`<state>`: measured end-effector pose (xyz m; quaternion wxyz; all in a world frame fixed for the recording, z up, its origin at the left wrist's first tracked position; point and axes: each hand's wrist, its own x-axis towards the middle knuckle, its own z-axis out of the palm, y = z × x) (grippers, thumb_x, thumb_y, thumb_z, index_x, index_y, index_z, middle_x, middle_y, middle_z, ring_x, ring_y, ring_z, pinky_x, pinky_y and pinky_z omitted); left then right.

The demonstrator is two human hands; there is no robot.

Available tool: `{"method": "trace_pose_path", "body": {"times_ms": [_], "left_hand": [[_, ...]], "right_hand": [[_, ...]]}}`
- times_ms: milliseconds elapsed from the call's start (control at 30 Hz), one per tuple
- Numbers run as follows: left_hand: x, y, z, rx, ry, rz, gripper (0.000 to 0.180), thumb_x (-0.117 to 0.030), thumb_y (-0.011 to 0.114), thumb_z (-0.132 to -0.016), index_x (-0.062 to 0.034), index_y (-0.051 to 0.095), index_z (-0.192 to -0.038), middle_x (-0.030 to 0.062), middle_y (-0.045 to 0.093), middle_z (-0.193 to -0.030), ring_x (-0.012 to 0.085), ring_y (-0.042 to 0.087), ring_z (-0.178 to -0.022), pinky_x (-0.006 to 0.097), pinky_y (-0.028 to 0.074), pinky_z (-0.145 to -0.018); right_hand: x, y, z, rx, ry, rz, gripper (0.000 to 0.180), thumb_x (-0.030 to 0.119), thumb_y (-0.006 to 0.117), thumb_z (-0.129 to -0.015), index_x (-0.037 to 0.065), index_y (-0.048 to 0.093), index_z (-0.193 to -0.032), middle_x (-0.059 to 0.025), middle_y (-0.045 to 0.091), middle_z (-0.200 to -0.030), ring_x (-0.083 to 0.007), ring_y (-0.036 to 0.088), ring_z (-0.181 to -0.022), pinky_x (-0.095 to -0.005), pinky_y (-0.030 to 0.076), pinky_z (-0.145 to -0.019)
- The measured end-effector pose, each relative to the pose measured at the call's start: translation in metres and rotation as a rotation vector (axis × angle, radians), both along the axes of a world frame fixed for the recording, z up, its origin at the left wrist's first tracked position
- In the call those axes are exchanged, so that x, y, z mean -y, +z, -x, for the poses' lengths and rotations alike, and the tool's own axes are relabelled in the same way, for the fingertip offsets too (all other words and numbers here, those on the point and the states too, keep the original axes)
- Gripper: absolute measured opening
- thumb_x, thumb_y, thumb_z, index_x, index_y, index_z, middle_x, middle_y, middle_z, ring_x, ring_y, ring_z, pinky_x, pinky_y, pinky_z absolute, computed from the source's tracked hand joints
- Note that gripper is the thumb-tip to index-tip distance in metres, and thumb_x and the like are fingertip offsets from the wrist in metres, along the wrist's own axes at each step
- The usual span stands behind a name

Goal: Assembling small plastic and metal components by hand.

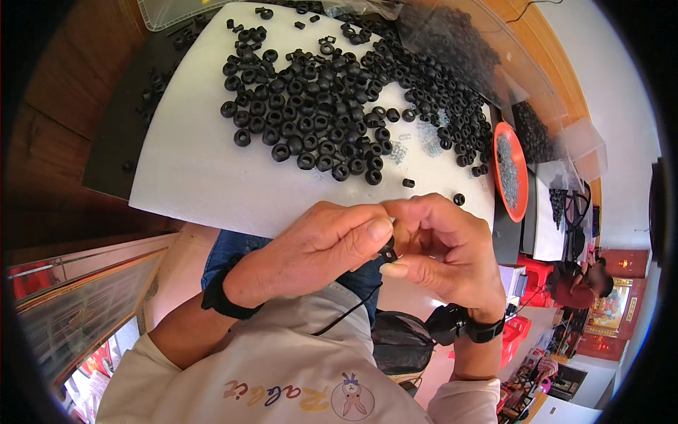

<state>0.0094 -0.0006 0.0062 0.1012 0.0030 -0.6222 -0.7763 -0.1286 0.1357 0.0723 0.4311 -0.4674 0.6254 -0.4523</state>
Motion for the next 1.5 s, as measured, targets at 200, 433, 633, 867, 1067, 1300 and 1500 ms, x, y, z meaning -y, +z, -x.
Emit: {"method": "trace_pose_path", "body": {"times_ms": [200,433,633,867,1067,1300,1500], "left_hand": [[-0.002,0.001,0.002,-0.065,0.056,0.035,0.041,-0.034,0.039,-0.100,-0.0019,0.057,-0.083,0.0018,0.050,-0.062,0.0095,0.046,-0.057,0.025,0.038,-0.053],[0.003,0.002,0.001,-0.038,0.036,0.012,0.040,-0.031,0.039,-0.101,0.0019,0.056,-0.087,0.0086,0.054,-0.064,0.0174,0.050,-0.057,0.031,0.042,-0.056],[0.000,0.005,0.004,-0.045,0.067,-0.027,0.038,-0.028,0.037,-0.102,0.0028,0.055,-0.088,0.0066,0.053,-0.064,0.0147,0.048,-0.057,0.029,0.041,-0.055],[0.003,0.006,0.002,0.149,0.115,-0.096,0.042,-0.032,0.034,-0.101,-0.0008,0.056,-0.085,0.0019,0.052,-0.063,0.0074,0.044,-0.054,0.023,0.035,-0.050],[0.002,0.004,0.005,0.088,0.108,-0.092,0.042,-0.033,0.034,-0.101,-0.0003,0.057,-0.088,0.0009,0.052,-0.065,0.0060,0.044,-0.058,0.022,0.035,-0.051],[0.003,0.003,0.004,0.093,0.109,-0.095,0.041,-0.033,0.035,-0.101,0.0013,0.055,-0.089,0.0030,0.054,-0.072,0.0064,0.046,-0.061,0.022,0.037,-0.054],[0.000,-0.001,0.003,0.033,0.123,-0.110,0.040,-0.031,0.036,-0.101,0.0008,0.055,-0.088,0.0044,0.054,-0.075,0.0078,0.047,-0.063,0.025,0.039,-0.055]], "right_hand": [[0.003,-0.001,-0.002,0.040,-0.005,-0.024,0.032,0.009,0.073,-0.080,-0.001,0.054,-0.105,0.0006,0.054,-0.074,-0.0019,0.047,-0.062,-0.0184,0.041,-0.053],[0.007,-0.011,-0.006,0.028,-0.047,0.007,0.030,0.011,0.073,-0.081,-0.001,0.056,-0.103,-0.0007,0.055,-0.075,-0.0040,0.049,-0.064,-0.0199,0.042,-0.055],[0.009,-0.016,-0.010,0.048,-0.087,0.057,0.029,0.007,0.071,-0.081,-0.001,0.056,-0.105,-0.0019,0.054,-0.074,-0.0063,0.049,-0.061,-0.0210,0.041,-0.054],[0.018,-0.010,-0.012,-0.044,-0.175,0.048,0.034,0.002,0.070,-0.080,-0.002,0.055,-0.110,-0.0032,0.053,-0.074,-0.0071,0.048,-0.060,-0.0207,0.039,-0.054],[0.016,-0.012,-0.017,-0.397,-0.202,0.261,0.035,-0.002,0.071,-0.074,-0.002,0.058,-0.106,-0.0067,0.055,-0.069,-0.0145,0.053,-0.053,-0.0246,0.041,-0.047],[0.015,-0.016,-0.027,-0.904,-0.184,0.423,0.032,-0.004,0.068,-0.068,-0.004,0.061,-0.099,-0.0120,0.057,-0.069,-0.0218,0.056,-0.051,-0.0288,0.043,-0.040],[0.012,-0.008,-0.031,-0.980,-0.136,0.313,0.033,0.001,0.071,-0.072,-0.004,0.060,-0.102,-0.0110,0.056,-0.076,-0.0172,0.055,-0.058,-0.0249,0.045,-0.049]]}}
